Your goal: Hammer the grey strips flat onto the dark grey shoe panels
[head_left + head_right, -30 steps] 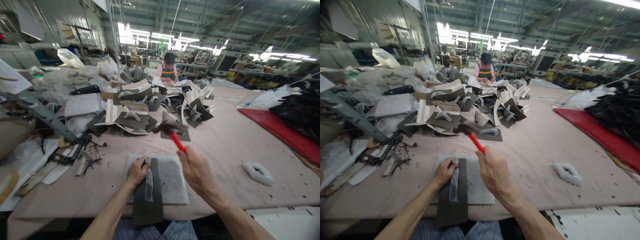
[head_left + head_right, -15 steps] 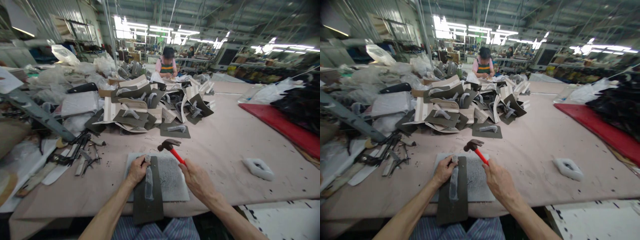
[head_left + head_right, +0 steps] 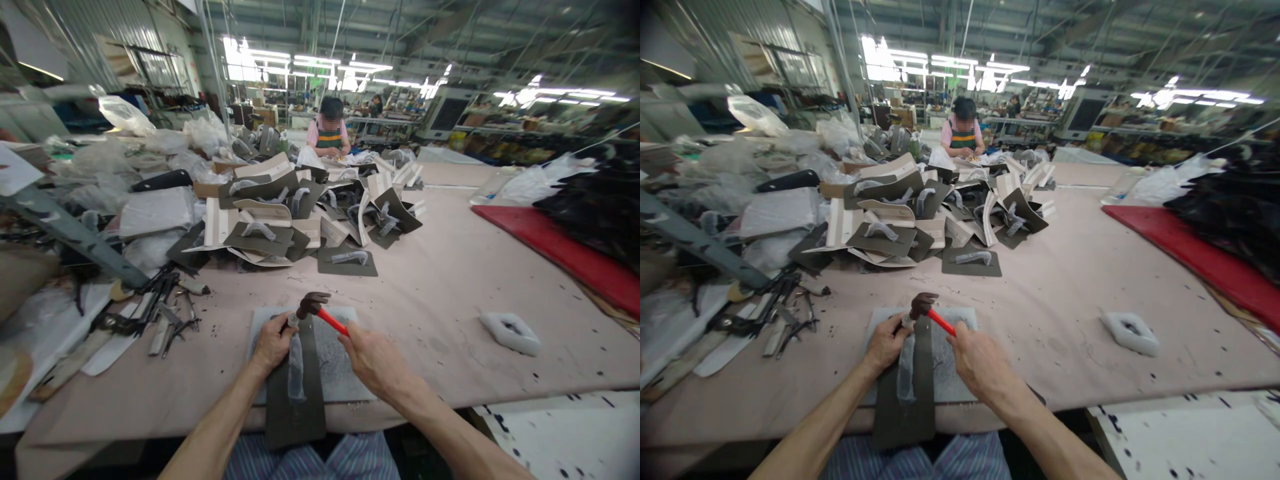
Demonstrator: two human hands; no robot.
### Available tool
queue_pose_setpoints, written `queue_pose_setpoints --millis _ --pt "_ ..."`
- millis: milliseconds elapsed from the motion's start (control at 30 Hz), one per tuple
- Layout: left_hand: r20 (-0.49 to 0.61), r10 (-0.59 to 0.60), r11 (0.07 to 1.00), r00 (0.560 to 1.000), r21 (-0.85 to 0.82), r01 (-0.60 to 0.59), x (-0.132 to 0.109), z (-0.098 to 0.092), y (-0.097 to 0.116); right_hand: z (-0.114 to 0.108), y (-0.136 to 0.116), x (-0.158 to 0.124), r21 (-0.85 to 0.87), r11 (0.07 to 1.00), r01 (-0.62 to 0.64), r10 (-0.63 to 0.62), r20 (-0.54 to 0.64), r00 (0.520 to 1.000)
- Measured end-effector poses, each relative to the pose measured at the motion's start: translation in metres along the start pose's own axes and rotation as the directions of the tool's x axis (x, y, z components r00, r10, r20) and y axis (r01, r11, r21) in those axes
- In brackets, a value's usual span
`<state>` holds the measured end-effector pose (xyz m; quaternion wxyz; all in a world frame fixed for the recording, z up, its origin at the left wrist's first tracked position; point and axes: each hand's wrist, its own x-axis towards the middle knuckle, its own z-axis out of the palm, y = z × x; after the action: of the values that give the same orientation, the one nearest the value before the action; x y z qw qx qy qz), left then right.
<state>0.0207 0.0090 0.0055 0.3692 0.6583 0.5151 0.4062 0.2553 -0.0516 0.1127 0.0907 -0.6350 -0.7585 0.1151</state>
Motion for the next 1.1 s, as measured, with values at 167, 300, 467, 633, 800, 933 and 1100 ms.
queue_pose_setpoints --millis 167,300,467,633,800,933,1100 --pt "-0.018 0.004 1.000 1.000 0.001 -0.004 0.000 0.000 -0.003 0.023 0.054 -0.009 0.110 0.962 -0.250 0.245 0.051 0.968" --pt "-0.002 -0.017 1.000 1.000 0.002 0.017 0.000 -0.001 0.000 0.048 0.101 -0.017 -0.004 0.877 -0.480 0.479 0.067 0.875" --pt "0.052 -0.041 0.994 0.998 -0.098 0.046 0.001 -0.004 0.004 0.047 0.046 -0.021 -0.035 0.998 -0.042 0.034 -0.203 0.979" --pt "0.079 -0.082 0.981 0.994 -0.170 0.094 0.005 -0.007 0.006 0.039 -0.052 -0.001 0.005 0.819 0.574 -0.573 0.062 0.817" --pt "-0.214 -0.386 0.824 0.897 -0.518 0.231 0.017 0.002 0.015 0.063 -0.074 0.006 -0.153 0.841 0.519 -0.512 0.088 0.855" --pt "-0.323 -0.379 0.774 0.867 -0.625 0.105 0.027 -0.014 0.049 0.054 -0.079 0.006 -0.246 0.894 0.374 -0.386 0.001 0.923" --pt "-0.451 -0.070 0.872 0.890 -0.461 -0.165 0.026 -0.053 0.093 0.027 -0.087 0.024 -0.124 0.992 0.020 -0.026 -0.045 0.999"
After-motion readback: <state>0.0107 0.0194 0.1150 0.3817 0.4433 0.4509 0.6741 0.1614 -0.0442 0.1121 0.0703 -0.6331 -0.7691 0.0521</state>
